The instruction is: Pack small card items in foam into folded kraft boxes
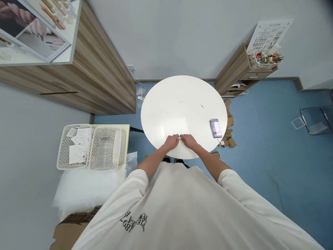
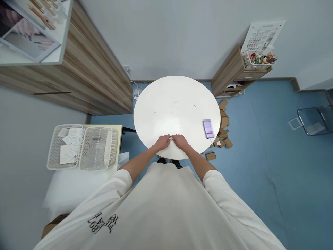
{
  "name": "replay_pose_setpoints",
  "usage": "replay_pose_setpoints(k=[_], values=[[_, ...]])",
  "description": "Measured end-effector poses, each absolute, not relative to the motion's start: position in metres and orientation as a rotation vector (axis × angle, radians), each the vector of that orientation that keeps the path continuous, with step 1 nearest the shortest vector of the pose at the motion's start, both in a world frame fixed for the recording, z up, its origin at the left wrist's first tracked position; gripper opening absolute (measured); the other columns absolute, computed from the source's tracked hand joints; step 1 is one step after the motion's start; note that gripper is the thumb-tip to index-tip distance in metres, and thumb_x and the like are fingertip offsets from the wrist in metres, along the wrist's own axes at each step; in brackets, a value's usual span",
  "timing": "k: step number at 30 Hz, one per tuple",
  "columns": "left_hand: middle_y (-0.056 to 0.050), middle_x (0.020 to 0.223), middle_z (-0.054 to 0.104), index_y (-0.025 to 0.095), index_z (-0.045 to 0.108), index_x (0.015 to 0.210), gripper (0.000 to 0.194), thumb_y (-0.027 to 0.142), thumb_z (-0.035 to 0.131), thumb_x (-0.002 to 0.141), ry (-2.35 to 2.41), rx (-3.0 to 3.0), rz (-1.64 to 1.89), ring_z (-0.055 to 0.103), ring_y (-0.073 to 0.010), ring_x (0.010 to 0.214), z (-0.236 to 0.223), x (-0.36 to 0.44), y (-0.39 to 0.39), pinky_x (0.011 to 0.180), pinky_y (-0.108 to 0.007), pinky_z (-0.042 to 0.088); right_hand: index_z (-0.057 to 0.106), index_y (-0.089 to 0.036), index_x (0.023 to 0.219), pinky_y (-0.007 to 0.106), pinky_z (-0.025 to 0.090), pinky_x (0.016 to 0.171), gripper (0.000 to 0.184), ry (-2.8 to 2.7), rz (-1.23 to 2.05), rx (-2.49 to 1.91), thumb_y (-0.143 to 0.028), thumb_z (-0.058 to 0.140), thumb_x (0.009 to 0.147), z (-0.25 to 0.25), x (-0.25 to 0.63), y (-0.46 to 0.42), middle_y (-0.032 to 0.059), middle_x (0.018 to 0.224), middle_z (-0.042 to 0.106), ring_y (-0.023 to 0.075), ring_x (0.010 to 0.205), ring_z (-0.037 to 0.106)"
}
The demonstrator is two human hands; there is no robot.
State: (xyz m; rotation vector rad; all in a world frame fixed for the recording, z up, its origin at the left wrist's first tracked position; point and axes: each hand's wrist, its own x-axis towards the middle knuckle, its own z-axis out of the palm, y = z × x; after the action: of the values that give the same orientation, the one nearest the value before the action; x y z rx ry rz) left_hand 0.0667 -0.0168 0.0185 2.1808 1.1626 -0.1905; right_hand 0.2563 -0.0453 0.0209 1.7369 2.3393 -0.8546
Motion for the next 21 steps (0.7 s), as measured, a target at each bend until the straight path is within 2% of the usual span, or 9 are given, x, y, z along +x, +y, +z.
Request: replay_pose_setpoints(k=[4, 8, 12, 15, 18, 21], values=[[-0.013, 0.133, 0.060, 0.021, 0.054, 0.128, 0.034, 0.018, 0.036, 0.100, 1.259, 2.310, -0.119, 0.052, -0.0270, 0.131, 0.014, 0.070, -0.010, 0.115, -0.047, 0.031, 0.060, -0.021, 0.131, 0.036, 0.039, 0.092, 0.035, 2.283, -0.813, 1.812, -0.028, 0.036, 0.106, 0.011, 0.251, -0.026, 0.0116, 0.119, 0.070, 0.0254, 0.108, 0.063], [-0.015, 0.148, 0.051, 0.020, 0.045, 0.143, 0.054, 0.015, 0.049, 0.090, 1.263, 2.404, -0.100, 0.033, -0.0307, 0.148, 0.005, 0.072, -0.009, 0.123, -0.055, 0.016, 0.063, -0.023, 0.127, 0.040, 0.036, 0.100, 0.034, 2.266, -0.807, 1.831, -0.026, 0.037, 0.106, -0.001, 0.250, -0.010, 0.0113, 0.127, 0.068, 0.0273, 0.120, 0.057], [-0.018, 0.155, 0.043, 0.016, 0.039, 0.150, 0.072, 0.019, 0.061, 0.081, 1.266, 2.432, -0.213, 0.024, -0.0355, 0.152, -0.005, 0.075, -0.008, 0.124, -0.060, 0.009, 0.064, -0.022, 0.127, 0.043, 0.034, 0.105, 0.036, 2.241, -0.798, 1.863, -0.029, 0.037, 0.106, -0.009, 0.249, -0.004, 0.0118, 0.131, 0.065, 0.0281, 0.122, 0.054], [-0.019, 0.157, 0.040, 0.014, 0.038, 0.152, 0.075, 0.018, 0.061, 0.081, 1.278, 2.437, -0.269, 0.024, -0.0350, 0.153, -0.011, 0.077, -0.008, 0.125, -0.059, 0.007, 0.063, -0.022, 0.130, 0.044, 0.031, 0.109, 0.038, 2.228, -0.806, 1.928, -0.030, 0.036, 0.105, -0.012, 0.247, -0.008, 0.0120, 0.135, 0.061, 0.0280, 0.124, 0.052], [-0.018, 0.160, 0.037, 0.016, 0.035, 0.155, 0.077, 0.020, 0.060, 0.082, 1.292, 2.400, -0.276, 0.022, -0.0358, 0.154, -0.018, 0.077, -0.009, 0.125, -0.059, 0.006, 0.056, -0.020, 0.139, 0.044, 0.026, 0.115, 0.041, 2.198, -0.779, 2.111, -0.032, 0.037, 0.104, -0.011, 0.247, -0.020, 0.0137, 0.146, 0.053, 0.0288, 0.136, 0.042], [-0.018, 0.163, 0.032, 0.015, 0.029, 0.159, 0.082, 0.025, 0.061, 0.083, 1.286, 2.359, -0.276, 0.019, -0.0380, 0.154, -0.024, 0.076, -0.011, 0.125, -0.061, 0.005, 0.046, -0.018, 0.147, 0.046, 0.028, 0.113, 0.048, 1.942, -0.779, 2.434, -0.036, 0.037, 0.103, -0.010, 0.249, -0.035, 0.0166, 0.149, 0.047, 0.0309, 0.137, 0.039]])
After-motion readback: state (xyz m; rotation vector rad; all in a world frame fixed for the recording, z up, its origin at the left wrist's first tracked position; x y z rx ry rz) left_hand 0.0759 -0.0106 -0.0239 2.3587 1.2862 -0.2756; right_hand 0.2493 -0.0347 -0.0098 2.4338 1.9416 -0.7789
